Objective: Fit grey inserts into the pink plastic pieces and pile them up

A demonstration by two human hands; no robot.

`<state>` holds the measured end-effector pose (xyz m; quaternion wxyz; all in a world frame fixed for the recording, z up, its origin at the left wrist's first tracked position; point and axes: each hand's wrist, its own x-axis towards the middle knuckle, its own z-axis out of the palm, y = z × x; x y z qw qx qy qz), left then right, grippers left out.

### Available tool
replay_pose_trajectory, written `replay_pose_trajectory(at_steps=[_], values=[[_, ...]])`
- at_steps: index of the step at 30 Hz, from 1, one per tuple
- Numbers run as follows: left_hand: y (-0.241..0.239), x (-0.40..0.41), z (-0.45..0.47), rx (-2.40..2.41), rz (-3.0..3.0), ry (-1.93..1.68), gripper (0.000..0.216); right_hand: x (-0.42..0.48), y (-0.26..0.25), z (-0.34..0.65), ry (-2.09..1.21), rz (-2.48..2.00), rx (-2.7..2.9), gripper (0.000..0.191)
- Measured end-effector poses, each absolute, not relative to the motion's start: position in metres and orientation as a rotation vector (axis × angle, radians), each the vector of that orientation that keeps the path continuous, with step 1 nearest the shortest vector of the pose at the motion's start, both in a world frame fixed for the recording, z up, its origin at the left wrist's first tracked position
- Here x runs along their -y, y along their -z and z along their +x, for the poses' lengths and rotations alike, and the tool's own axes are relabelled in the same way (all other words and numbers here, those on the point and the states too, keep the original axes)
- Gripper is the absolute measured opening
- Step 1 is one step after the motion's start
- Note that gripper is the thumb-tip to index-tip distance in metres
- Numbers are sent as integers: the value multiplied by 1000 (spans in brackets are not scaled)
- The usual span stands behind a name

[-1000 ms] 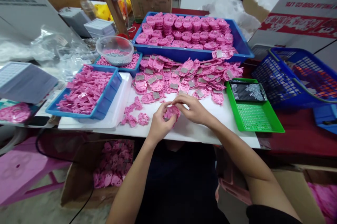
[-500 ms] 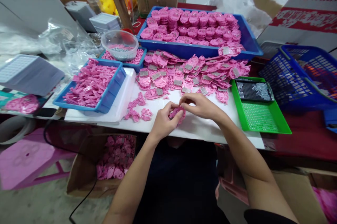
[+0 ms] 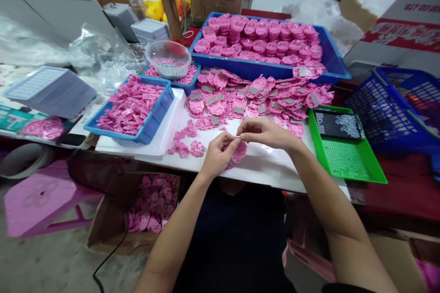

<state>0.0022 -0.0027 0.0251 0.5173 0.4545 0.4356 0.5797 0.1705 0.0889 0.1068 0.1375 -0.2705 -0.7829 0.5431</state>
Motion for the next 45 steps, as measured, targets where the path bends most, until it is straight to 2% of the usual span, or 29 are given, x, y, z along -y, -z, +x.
replay_pose_trajectory(at_steps=[4, 7, 11, 14, 17, 26, 35, 39, 45], values=[[-27, 2, 2, -994, 1054, -1422, 32, -105, -103, 170, -1755, -692, 2217, 33], [-25, 0, 2, -990, 1039, -1461, 30, -115, -90, 158, -1748, -740, 2091, 38], [-24, 0, 1, -979, 1000, -1511, 29, -123, -69, 121, -1606, -779, 2171, 31], [-25, 3, 0, -957, 1016, -1518, 29, -123, -56, 93, -1581, -578, 2380, 24], [-25, 5, -2, -900, 1078, -1484, 29, -123, -49, 80, -1577, -336, 2576, 29], [-30, 10, -4, -805, 1159, -1350, 36, -126, -45, 84, -1271, -243, 2829, 28], [-27, 15, -7, -649, 1193, -1088, 38, -108, -45, 81, -780, -253, 2918, 25], [-27, 14, -9, -643, 1149, -1169, 38, -106, -50, 89, -646, -315, 2972, 17], [-24, 9, -5, -765, 852, -1476, 38, -109, -58, 111, -689, -492, 2951, 9]])
